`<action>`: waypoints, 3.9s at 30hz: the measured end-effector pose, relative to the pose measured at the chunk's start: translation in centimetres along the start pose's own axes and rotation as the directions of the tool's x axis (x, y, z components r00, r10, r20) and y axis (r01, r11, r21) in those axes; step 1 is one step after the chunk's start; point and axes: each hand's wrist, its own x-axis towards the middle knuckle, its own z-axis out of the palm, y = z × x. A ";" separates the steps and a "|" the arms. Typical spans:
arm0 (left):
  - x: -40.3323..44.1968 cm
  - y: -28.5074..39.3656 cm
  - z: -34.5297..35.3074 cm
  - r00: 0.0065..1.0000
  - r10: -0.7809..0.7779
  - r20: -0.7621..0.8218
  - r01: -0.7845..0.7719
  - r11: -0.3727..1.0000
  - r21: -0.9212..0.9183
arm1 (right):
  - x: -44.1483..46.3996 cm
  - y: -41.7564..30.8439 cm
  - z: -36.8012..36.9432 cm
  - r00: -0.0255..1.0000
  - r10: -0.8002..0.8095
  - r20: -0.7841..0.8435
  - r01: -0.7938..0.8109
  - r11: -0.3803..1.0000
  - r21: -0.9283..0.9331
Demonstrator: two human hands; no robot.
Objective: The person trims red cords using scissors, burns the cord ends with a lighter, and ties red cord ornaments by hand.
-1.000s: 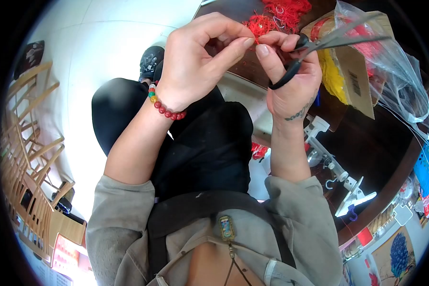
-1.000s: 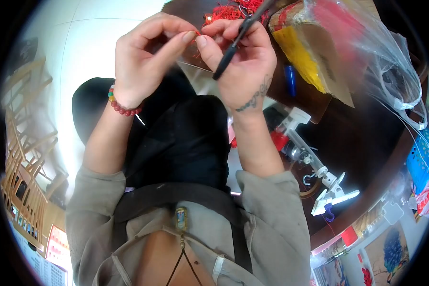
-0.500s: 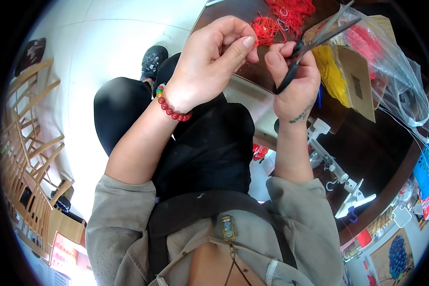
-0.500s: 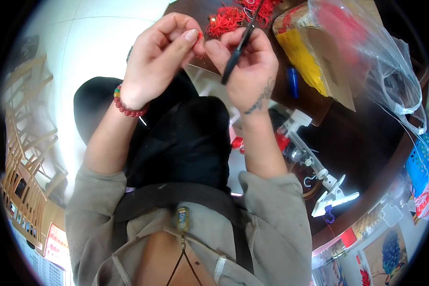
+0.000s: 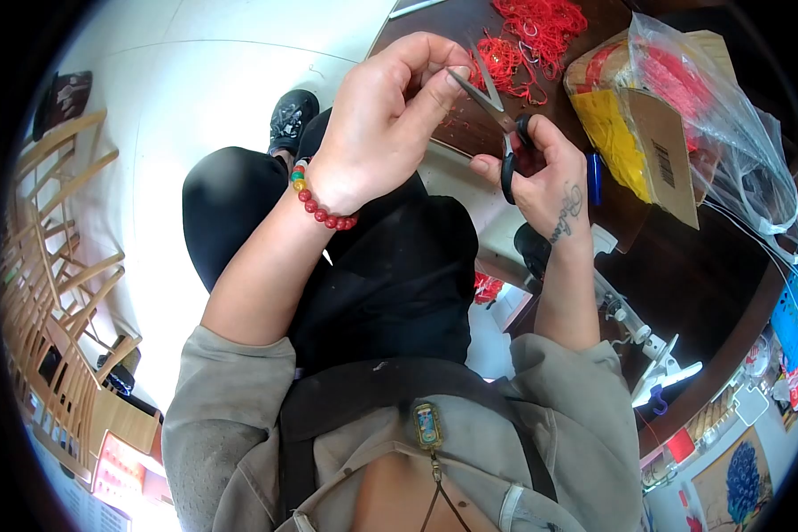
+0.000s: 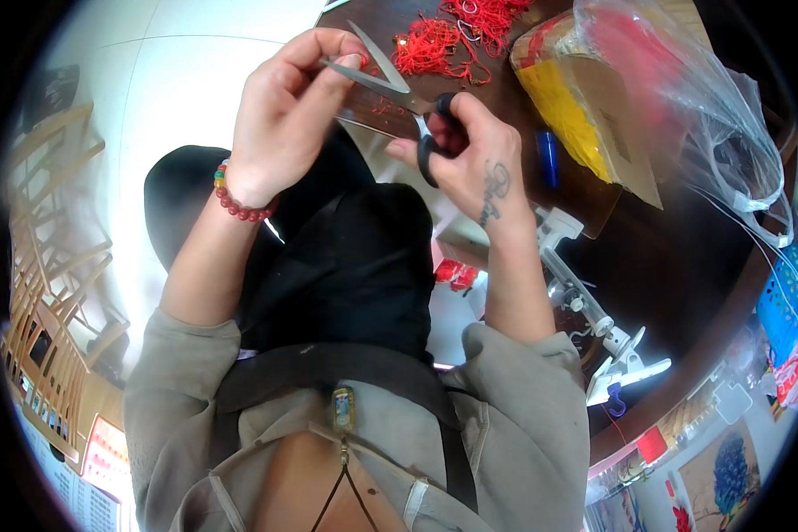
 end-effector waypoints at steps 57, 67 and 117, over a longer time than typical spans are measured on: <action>0.3 0.0 0.3 0.985 0.173 0.000 -0.173 0.983 -0.062 | 1.3 -1.9 3.6 0.975 -0.081 -0.206 0.220 0.444 0.869; 0.1 0.6 0.3 0.996 0.056 0.073 -0.048 0.993 -0.106 | 1.1 -1.9 2.5 0.955 -0.116 -0.272 0.292 0.501 0.815; 0.1 1.0 -0.5 0.964 -0.064 0.258 0.073 0.997 -0.027 | 0.3 -0.3 -2.8 0.995 -0.075 0.069 0.084 0.986 -0.142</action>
